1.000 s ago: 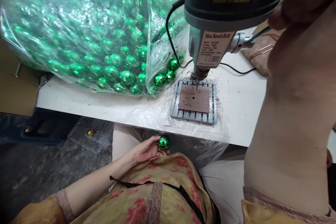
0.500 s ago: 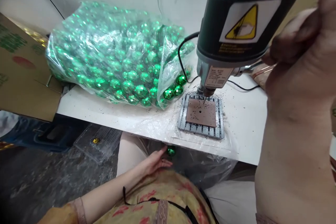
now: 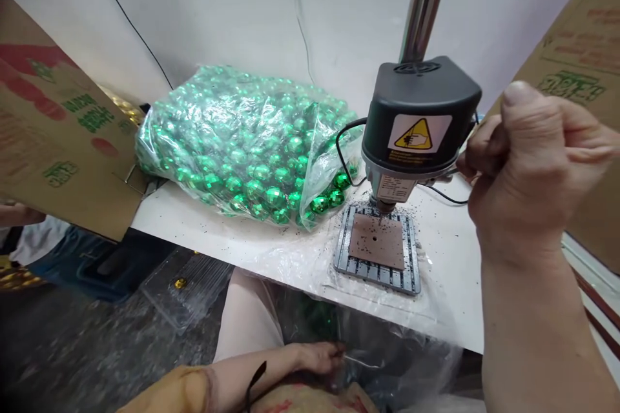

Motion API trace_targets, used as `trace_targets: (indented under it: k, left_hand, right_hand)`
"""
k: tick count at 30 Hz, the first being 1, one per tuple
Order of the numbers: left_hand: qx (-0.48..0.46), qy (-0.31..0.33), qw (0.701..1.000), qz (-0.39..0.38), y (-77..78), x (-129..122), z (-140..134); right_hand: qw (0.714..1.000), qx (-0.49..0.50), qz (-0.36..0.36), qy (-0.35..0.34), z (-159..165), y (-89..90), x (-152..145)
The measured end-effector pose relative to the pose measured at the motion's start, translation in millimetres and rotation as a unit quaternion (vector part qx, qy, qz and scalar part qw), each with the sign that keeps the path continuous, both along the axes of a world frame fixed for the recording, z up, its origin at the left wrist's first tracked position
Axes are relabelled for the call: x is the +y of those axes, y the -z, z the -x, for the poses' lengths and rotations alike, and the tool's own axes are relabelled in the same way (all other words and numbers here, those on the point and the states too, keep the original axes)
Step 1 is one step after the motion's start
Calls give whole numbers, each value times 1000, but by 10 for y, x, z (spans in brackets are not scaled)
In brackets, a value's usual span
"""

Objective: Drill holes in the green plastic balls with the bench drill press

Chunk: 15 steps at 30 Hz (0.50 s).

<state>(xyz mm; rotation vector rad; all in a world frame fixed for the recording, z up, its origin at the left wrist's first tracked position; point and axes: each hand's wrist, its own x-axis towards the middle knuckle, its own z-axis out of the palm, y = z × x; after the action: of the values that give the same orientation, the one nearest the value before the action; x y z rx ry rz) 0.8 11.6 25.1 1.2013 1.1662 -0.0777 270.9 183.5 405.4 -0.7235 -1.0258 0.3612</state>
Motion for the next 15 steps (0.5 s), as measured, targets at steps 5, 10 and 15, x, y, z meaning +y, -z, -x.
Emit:
trace_targets:
  k: [5,10,15]
  left_hand:
    - [-148,52,981,110,-69,-83,-83]
    - [-294,-70,926,225,-88,41,-157]
    - [-226,22,956,187,-95,154,-268]
  right_hand:
    - [1000,22,-16,14,70,-32,-17]
    - [999,34,-17,12,74,-12,-27]
    - [999,40,-2,14,109,-29,-47]
